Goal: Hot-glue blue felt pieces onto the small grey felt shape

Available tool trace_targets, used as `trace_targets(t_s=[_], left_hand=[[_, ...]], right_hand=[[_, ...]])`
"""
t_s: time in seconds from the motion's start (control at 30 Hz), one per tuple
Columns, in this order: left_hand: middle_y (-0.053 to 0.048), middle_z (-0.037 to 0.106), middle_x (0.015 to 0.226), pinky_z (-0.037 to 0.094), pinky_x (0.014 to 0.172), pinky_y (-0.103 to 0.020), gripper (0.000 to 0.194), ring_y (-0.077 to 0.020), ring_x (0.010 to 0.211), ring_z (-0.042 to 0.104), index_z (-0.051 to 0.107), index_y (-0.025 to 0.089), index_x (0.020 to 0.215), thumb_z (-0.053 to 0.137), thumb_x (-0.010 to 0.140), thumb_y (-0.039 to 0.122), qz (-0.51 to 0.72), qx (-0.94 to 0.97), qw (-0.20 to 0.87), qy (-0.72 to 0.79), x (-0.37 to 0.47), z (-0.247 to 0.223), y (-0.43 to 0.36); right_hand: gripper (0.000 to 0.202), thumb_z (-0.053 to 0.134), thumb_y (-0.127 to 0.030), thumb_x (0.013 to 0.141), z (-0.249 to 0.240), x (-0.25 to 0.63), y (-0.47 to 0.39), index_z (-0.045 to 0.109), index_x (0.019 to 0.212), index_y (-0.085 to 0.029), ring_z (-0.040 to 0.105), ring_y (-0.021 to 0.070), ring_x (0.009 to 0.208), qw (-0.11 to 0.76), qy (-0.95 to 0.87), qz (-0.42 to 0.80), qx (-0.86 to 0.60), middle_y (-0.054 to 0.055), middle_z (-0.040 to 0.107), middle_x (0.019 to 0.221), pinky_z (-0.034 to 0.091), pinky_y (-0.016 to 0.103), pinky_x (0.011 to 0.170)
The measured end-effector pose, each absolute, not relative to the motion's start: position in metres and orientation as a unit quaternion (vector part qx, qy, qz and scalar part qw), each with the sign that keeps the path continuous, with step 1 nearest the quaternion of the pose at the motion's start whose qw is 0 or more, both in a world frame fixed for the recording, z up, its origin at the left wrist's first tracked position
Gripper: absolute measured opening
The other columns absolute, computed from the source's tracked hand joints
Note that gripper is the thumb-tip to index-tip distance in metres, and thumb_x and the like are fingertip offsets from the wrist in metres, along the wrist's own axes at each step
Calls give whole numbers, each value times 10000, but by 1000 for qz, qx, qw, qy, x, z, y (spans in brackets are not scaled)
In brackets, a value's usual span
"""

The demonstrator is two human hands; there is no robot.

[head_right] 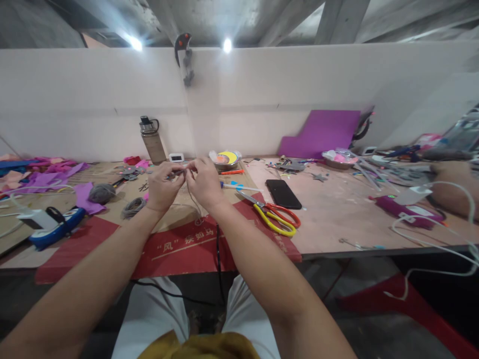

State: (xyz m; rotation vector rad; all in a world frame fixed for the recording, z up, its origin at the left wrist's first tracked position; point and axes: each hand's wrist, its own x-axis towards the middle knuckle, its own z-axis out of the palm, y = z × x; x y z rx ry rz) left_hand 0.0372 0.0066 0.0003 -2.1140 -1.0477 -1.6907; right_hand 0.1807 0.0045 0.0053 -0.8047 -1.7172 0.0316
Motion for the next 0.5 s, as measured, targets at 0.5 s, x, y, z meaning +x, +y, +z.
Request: trace_targets(t_s=[0.5], left_hand=[[-15,684,789,519,667,-270,145,-141,690,622,680,188,826,663,762,317,-614,-656,-195,-394,47,5,-3]], right_hand=[[98,517,-146,880,6,182,5,567,811,-196,538,195,877,574,-737,-5,-358,75,608,889,452,337,814]])
